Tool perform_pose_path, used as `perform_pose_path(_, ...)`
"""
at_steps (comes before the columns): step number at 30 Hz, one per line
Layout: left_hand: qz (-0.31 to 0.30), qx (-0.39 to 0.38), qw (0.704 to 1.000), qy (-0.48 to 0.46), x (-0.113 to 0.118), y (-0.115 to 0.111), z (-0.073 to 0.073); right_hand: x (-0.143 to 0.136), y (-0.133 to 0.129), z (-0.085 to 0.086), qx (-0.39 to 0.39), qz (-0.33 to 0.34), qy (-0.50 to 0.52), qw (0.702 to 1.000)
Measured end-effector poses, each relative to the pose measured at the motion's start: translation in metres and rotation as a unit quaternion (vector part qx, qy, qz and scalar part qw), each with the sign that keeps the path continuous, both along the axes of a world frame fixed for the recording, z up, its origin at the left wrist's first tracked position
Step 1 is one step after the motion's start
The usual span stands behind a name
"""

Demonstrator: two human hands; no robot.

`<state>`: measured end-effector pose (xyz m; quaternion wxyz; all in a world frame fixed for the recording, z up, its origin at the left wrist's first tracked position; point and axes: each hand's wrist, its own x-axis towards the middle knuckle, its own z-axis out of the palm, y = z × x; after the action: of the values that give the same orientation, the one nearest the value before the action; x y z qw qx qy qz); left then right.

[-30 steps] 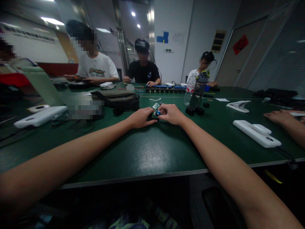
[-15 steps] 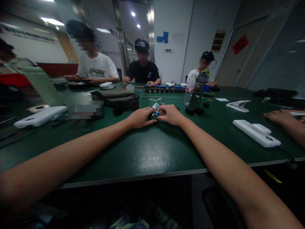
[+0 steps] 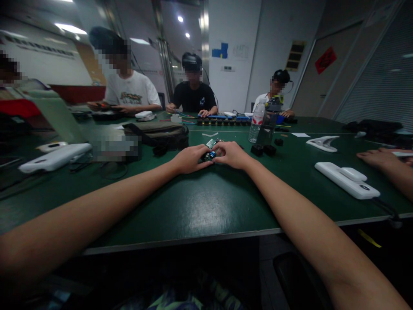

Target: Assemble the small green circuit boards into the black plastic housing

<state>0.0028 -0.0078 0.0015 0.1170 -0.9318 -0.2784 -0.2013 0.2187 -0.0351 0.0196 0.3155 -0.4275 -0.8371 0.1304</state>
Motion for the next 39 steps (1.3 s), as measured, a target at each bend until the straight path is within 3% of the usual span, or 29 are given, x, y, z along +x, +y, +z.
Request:
perform_pose_path(18,-0.013,0.029,0.999,0.008,0.0005,-0.0028,0.003,0.0028,-0.0025,0.001,-0.037,0.008,0.003,0.999)
perform_pose_path(39,-0.019,0.031,0.999,0.001,0.0003,-0.0035,0.0038,0.0038,0.0011,-0.0008,-0.001,-0.005,0.001,1.0)
